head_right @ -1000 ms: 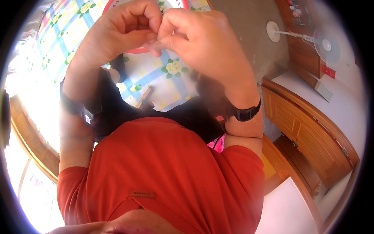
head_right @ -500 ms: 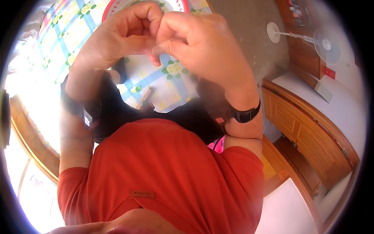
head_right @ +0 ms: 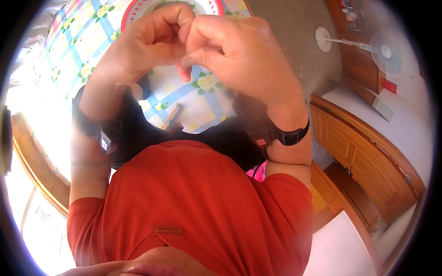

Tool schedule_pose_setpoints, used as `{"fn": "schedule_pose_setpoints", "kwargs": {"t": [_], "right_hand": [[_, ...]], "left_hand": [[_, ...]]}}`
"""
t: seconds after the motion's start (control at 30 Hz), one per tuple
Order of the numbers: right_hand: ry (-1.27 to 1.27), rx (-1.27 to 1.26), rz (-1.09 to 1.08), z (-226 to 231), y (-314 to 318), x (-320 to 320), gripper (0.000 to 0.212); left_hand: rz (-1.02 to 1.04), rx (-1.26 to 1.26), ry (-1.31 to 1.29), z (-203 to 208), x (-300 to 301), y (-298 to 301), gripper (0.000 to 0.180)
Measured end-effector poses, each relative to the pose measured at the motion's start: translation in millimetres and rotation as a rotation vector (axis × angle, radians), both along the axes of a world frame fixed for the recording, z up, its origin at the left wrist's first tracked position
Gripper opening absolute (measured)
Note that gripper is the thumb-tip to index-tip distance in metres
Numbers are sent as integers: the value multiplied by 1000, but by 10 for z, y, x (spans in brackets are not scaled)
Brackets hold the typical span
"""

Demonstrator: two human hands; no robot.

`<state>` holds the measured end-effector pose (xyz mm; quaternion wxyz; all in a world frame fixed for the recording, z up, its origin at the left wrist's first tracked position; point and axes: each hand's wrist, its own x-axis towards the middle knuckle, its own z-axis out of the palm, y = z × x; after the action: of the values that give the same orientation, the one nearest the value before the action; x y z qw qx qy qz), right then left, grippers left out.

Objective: The person threads a thin wire through a small metal connector and a swivel hook by hand. They use their fingers to align the wire and position the small metal components.

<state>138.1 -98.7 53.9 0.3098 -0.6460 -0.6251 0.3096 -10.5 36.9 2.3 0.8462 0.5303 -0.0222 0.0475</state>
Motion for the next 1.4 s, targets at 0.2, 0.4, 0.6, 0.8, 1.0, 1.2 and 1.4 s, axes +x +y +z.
{"fn": "schedule_pose_setpoints", "kwargs": {"t": [0.2,0.4,0.6,0.8,1.0,1.2,1.4], "right_hand": [[-41,29,-30,-17,38,-11,11],[19,-9,-64,-27,32,12,10],[-4,-24,-141,15,58,8,11],[-44,-73,-181,19,72,-1,14],[-118,-119,-146,22,76,3,18],[-256,-75,-92,-106,71,56,16],[-254,-107,-158,-157,84,61,16]], "left_hand": [[5,-233,-14,-13,-9,-76,20],[54,-206,118,169,-39,-2,10],[372,305,223,364,-143,-59,7],[337,556,251,335,-125,-114,7],[286,627,269,302,-108,-117,6],[351,955,132,137,-29,-178,4],[542,1134,32,31,58,-270,5]]}}
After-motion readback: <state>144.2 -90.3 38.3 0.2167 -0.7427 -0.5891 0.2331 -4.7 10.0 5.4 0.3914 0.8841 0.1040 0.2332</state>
